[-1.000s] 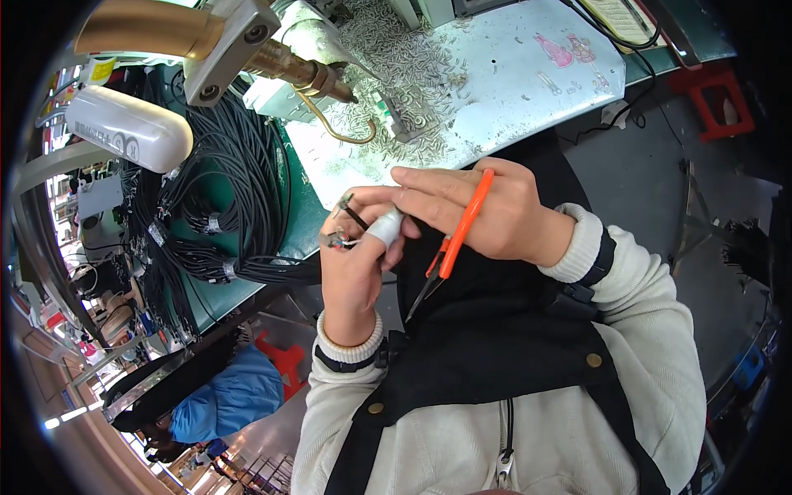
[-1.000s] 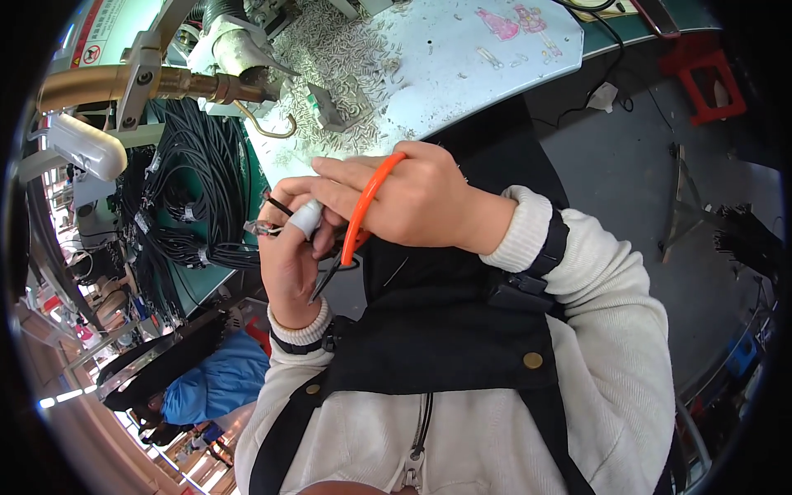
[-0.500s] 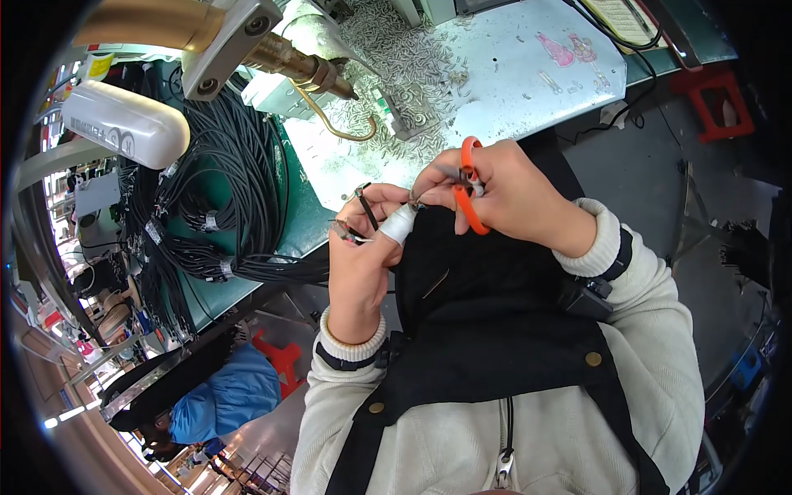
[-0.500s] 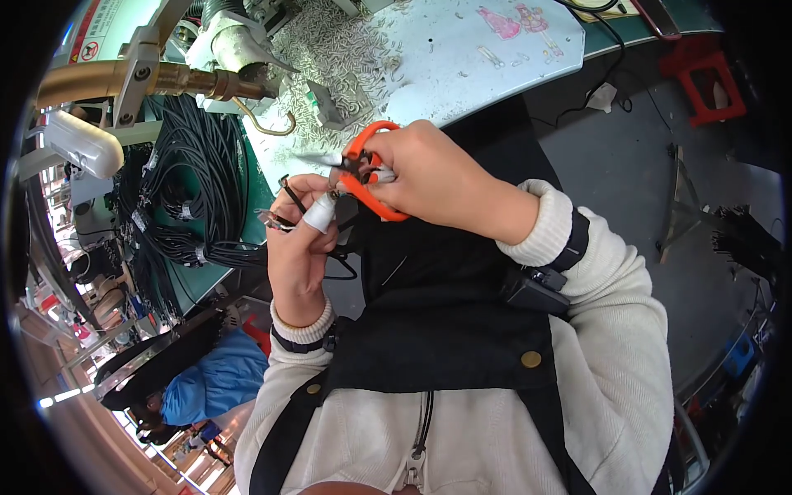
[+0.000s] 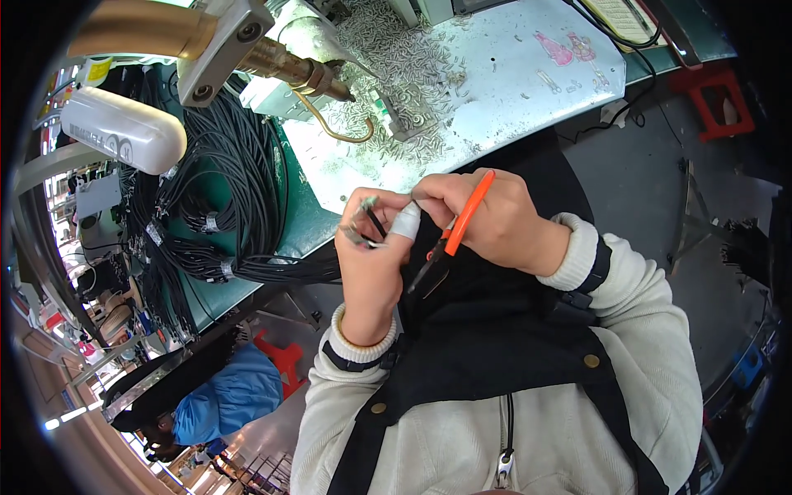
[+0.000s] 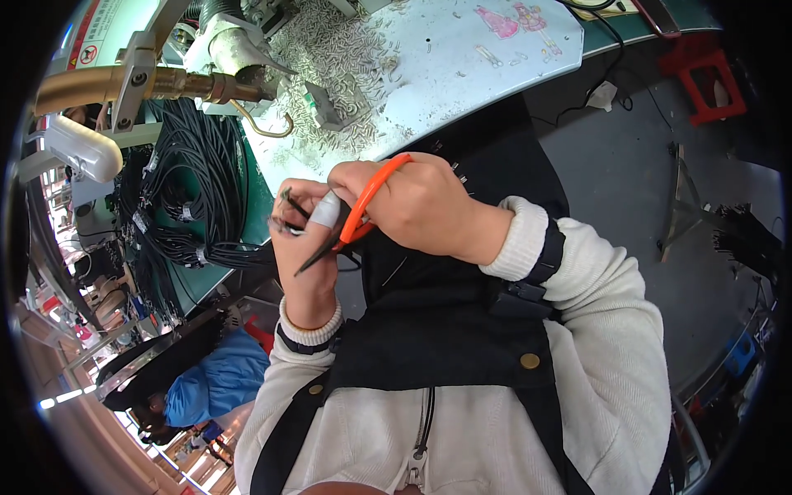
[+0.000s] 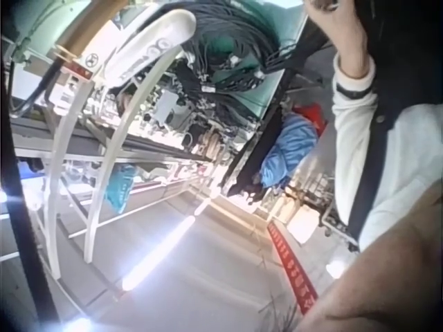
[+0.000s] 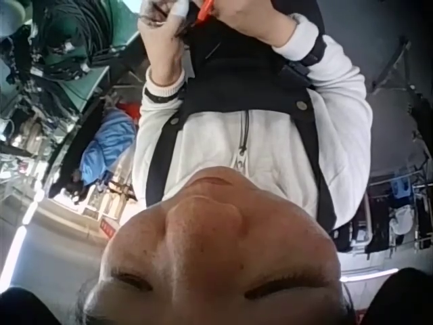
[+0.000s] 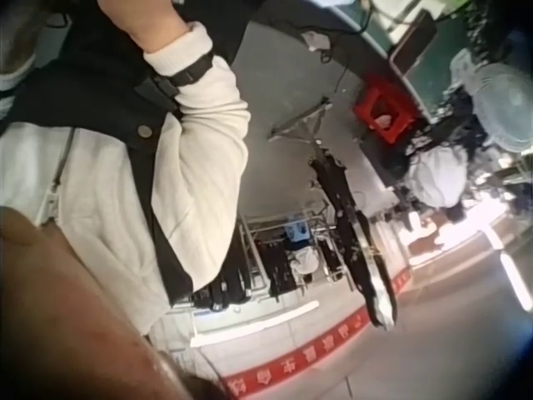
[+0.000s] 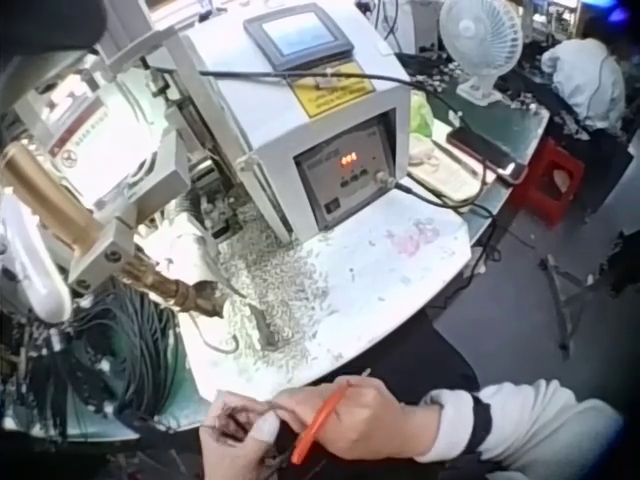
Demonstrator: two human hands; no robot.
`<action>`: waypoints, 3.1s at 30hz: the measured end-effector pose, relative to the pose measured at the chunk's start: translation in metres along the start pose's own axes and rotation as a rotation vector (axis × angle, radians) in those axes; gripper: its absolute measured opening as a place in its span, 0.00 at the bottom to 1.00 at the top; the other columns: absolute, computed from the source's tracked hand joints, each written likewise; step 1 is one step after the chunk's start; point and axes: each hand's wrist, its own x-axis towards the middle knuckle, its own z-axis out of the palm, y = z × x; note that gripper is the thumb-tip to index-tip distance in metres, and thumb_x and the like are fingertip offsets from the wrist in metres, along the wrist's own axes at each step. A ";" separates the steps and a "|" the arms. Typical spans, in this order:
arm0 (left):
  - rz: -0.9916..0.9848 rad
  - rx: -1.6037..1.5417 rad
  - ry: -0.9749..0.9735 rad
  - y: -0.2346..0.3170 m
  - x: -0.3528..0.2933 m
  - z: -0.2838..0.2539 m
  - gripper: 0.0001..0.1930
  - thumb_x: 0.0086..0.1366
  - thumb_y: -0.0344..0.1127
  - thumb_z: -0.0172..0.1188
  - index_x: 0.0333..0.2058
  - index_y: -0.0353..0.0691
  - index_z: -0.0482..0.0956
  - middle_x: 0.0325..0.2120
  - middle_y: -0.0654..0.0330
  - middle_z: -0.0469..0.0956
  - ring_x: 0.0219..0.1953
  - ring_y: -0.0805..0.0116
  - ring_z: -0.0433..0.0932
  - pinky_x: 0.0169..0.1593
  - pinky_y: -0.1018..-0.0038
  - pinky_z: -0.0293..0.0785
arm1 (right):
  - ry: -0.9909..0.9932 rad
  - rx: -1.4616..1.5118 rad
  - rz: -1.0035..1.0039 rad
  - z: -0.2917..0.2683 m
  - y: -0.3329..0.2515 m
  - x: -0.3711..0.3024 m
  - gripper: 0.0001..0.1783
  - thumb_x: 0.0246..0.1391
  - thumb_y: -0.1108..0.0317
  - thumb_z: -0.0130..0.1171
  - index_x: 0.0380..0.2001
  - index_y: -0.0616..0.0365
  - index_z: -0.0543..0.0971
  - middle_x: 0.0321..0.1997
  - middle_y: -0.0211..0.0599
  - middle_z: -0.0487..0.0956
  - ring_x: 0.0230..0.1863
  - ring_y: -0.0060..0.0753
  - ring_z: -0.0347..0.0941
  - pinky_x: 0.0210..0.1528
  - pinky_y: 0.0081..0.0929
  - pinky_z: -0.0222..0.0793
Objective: The person picks up a bundle of cables, separates the individual wires by hand, and uses shears to trim the ends of each wire.
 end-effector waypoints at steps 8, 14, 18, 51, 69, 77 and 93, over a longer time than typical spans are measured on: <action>0.761 0.685 0.114 -0.013 -0.003 0.005 0.12 0.47 0.16 0.54 0.32 0.36 0.70 0.25 0.64 0.72 0.25 0.82 0.68 0.27 0.89 0.62 | -0.120 0.529 0.617 0.006 -0.002 -0.002 0.06 0.54 0.69 0.48 0.32 0.61 0.69 0.30 0.33 0.75 0.24 0.16 0.68 0.26 0.16 0.64; 0.522 0.470 0.186 -0.003 -0.007 0.010 0.12 0.49 0.17 0.56 0.33 0.34 0.71 0.26 0.64 0.72 0.26 0.83 0.69 0.29 0.89 0.63 | -0.131 0.942 0.931 -0.004 -0.012 0.007 0.10 0.56 0.66 0.46 0.34 0.63 0.67 0.39 0.35 0.73 0.34 0.21 0.72 0.31 0.15 0.67; 0.379 0.374 0.222 -0.002 -0.008 0.004 0.11 0.49 0.18 0.57 0.33 0.33 0.71 0.26 0.65 0.72 0.26 0.83 0.69 0.30 0.89 0.63 | -0.145 0.924 0.915 -0.006 -0.013 0.008 0.10 0.55 0.66 0.46 0.34 0.63 0.67 0.40 0.36 0.73 0.38 0.24 0.73 0.31 0.15 0.67; 0.300 -0.033 0.138 0.010 -0.011 0.005 0.07 0.51 0.21 0.57 0.30 0.31 0.71 0.20 0.65 0.68 0.14 0.85 0.59 0.15 0.89 0.53 | -0.472 0.039 0.508 -0.025 -0.012 0.012 0.19 0.39 0.54 0.62 0.18 0.59 0.70 0.09 0.31 0.69 0.12 0.30 0.69 0.16 0.23 0.60; 0.043 -0.296 0.004 0.017 0.054 -0.017 0.07 0.55 0.24 0.53 0.33 0.36 0.70 0.18 0.69 0.64 0.12 0.86 0.53 0.14 0.88 0.45 | -0.182 0.420 0.773 -0.011 0.001 0.021 0.14 0.50 0.63 0.54 0.22 0.64 0.69 0.09 0.32 0.67 0.11 0.22 0.66 0.14 0.20 0.58; -0.035 -0.188 -0.042 0.027 0.072 -0.012 0.07 0.55 0.25 0.54 0.34 0.36 0.69 0.15 0.70 0.62 0.11 0.85 0.51 0.13 0.87 0.44 | -0.109 0.516 0.872 0.003 0.031 0.059 0.12 0.52 0.65 0.50 0.29 0.65 0.68 0.13 0.30 0.68 0.10 0.18 0.64 0.12 0.17 0.59; -0.024 -0.133 -0.081 0.031 0.078 -0.021 0.07 0.54 0.27 0.55 0.31 0.36 0.68 0.14 0.69 0.63 0.11 0.85 0.51 0.13 0.87 0.44 | -0.129 0.366 0.726 0.014 0.042 0.057 0.10 0.52 0.67 0.47 0.29 0.65 0.67 0.13 0.31 0.68 0.10 0.20 0.65 0.13 0.18 0.60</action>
